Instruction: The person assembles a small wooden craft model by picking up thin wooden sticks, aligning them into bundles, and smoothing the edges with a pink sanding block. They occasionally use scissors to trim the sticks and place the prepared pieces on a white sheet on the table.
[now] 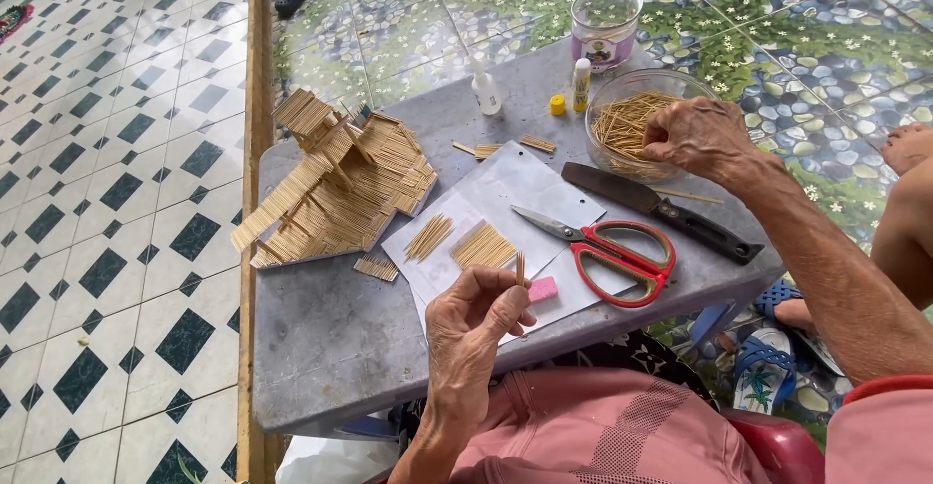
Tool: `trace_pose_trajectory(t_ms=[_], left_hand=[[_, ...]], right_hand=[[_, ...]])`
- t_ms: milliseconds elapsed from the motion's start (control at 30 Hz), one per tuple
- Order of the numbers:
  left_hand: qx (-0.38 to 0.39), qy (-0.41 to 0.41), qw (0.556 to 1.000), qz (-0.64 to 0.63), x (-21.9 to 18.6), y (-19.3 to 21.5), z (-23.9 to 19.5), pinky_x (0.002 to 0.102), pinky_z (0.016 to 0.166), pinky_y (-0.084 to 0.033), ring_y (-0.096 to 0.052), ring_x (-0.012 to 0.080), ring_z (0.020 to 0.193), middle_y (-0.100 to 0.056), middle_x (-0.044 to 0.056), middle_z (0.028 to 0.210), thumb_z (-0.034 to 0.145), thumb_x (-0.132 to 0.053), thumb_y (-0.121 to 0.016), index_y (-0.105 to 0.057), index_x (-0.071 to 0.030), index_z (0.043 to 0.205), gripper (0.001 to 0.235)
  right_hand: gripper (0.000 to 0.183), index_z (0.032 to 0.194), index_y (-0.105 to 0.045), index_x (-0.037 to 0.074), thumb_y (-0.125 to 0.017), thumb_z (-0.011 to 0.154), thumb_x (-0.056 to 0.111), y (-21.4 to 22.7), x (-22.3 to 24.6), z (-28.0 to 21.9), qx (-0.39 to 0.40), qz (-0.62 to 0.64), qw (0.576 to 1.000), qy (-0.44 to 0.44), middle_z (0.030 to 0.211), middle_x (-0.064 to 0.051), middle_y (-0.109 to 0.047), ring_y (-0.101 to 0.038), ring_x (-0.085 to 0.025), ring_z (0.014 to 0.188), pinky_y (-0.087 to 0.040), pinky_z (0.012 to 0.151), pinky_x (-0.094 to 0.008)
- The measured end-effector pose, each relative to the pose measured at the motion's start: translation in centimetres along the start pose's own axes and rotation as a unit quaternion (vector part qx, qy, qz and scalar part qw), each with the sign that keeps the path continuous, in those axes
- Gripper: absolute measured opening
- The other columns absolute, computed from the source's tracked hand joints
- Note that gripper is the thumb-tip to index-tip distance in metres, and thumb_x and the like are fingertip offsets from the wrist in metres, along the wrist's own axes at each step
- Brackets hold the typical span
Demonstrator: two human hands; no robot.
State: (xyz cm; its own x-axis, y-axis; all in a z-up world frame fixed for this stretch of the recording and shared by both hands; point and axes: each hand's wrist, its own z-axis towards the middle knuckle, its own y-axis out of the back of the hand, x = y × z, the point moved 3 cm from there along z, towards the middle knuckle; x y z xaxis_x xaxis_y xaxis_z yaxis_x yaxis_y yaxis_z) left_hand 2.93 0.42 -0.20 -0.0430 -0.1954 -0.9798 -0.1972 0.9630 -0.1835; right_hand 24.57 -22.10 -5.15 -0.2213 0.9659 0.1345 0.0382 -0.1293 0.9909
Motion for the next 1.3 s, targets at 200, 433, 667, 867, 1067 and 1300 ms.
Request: trace_pose_trajectory(t_ms=[200,433,667,867,1067,1300], left_hand=[[-0.001,0.006,1.000,0.005,0.1,-0.1,0.1,0.022,0.048,-0.045,-0.056,0.0152,0.051,-0.059,0.010,0.056,0.070,-0.008,-0.061,-0.059,-0.001,0.074,0.009],[0.004,-0.002,1.000,0.014,0.0,0.0,0.0,0.023,0.049,-0.046,-0.057,0.0156,0.051,-0.059,0.010,0.058,0.069,-0.011,-0.062,-0.059,0.000,0.074,0.013],[-0.002,-0.006,1.000,0.007,0.1,0.0,0.0,0.023,0.048,-0.046,-0.057,0.0158,0.051,-0.060,0.010,0.063,0.069,-0.011,-0.062,-0.059,0.001,0.075,0.013],[-0.003,0.002,1.000,0.016,0.0,-0.1,0.0,0.023,0.049,-0.046,-0.057,0.0156,0.052,-0.060,0.011,0.059,0.069,-0.013,-0.062,-0.059,0.001,0.074,0.015],[-0.003,0.002,1.000,0.013,0.0,-0.1,0.0,0.023,0.049,-0.045,-0.056,0.0158,0.051,-0.059,0.011,0.058,0.069,-0.012,-0.062,-0.059,0.001,0.074,0.015],[-0.003,-0.006,1.000,0.011,-0.1,0.1,0.0,0.023,0.049,-0.045,-0.056,0.0154,0.051,-0.059,0.010,0.058,0.069,-0.012,-0.062,-0.059,0.001,0.074,0.014]], right_hand=[[0.022,0.080,-0.067,0.024,-0.052,0.071,0.038,0.9,-0.3,-0.3,0.014,0.013,1.000,0.014,0.074,0.001,-0.064,-0.056,-0.018,0.068,-0.041,0.058,-0.031],[0.017,0.081,-0.064,0.024,-0.051,0.072,0.029,0.8,-1.0,0.6,-0.024,-0.005,0.999,0.023,0.071,0.001,-0.063,-0.057,-0.018,0.068,-0.042,0.058,-0.033],[0.011,0.069,-0.064,0.023,-0.055,0.063,0.028,0.5,-0.6,0.6,0.034,0.023,0.999,0.020,0.063,0.004,-0.060,-0.054,-0.015,0.062,-0.039,0.055,-0.031],[0.016,0.075,-0.065,0.018,-0.055,0.070,0.030,0.5,-1.4,0.5,0.053,0.091,0.994,0.039,0.071,0.001,-0.062,-0.055,-0.017,0.068,-0.040,0.060,-0.033],[0.019,0.083,-0.066,0.014,-0.057,0.074,0.027,0.6,-1.9,1.5,0.009,0.121,0.992,0.033,0.074,-0.005,-0.063,-0.056,-0.019,0.067,-0.043,0.058,-0.031],[0.012,0.074,-0.062,0.020,-0.054,0.070,0.027,-1.1,-1.2,2.7,-0.012,0.007,0.999,0.051,0.065,0.000,-0.061,-0.055,-0.018,0.061,-0.043,0.055,-0.032]])
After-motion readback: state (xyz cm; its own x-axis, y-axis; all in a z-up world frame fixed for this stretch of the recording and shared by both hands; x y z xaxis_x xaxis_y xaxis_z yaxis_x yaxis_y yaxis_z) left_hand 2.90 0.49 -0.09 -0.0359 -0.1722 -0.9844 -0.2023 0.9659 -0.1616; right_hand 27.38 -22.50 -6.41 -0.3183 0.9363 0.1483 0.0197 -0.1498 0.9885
